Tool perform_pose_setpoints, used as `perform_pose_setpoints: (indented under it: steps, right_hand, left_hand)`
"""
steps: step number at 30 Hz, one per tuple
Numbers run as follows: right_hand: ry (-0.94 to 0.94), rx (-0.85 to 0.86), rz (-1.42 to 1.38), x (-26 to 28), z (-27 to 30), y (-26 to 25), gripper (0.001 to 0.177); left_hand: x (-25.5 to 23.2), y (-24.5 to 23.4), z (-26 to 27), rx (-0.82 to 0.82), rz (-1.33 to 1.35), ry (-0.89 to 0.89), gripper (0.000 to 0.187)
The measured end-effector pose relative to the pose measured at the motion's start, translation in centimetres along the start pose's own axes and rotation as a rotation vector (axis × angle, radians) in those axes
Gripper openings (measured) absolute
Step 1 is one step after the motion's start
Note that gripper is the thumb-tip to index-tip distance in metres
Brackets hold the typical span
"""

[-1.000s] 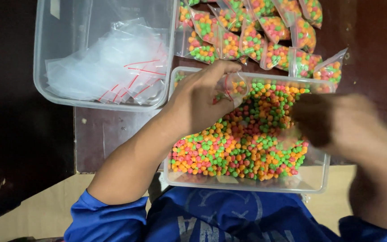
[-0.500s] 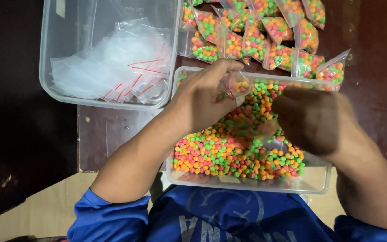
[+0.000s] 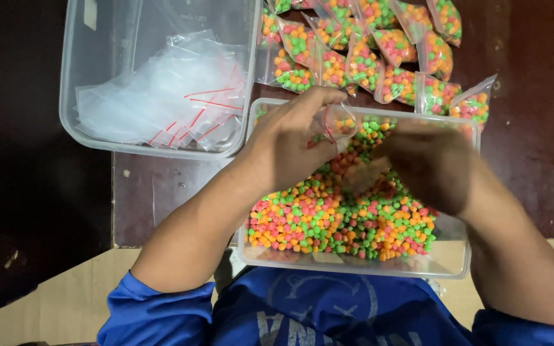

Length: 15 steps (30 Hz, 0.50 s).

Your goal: Packaging small colorful candies into individual plastic zip-lock bags using a spoon.

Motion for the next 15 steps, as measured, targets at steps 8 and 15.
perform_pose_setpoints:
  steps: [8, 15]
  right_hand:
    - [-0.359, 0.091, -0.479, 6.8, -1.6, 2.7, 0.022]
    - [-0.173, -0.227, 0.044, 1.0, -0.3, 1.2, 0.030]
  left_hand:
    - [-0.1, -0.3, -0.1, -0.021, 0.010, 0.000, 0.056]
    - [-0.2, -0.4, -0.2, 0.019, 0.010, -0.036, 0.058]
Point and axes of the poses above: each hand's wrist, its own z-axis away from the middle knuckle, its own y-axis out of the palm, x = y × z, the point moved 4 cm from there along -z, towards the middle knuckle
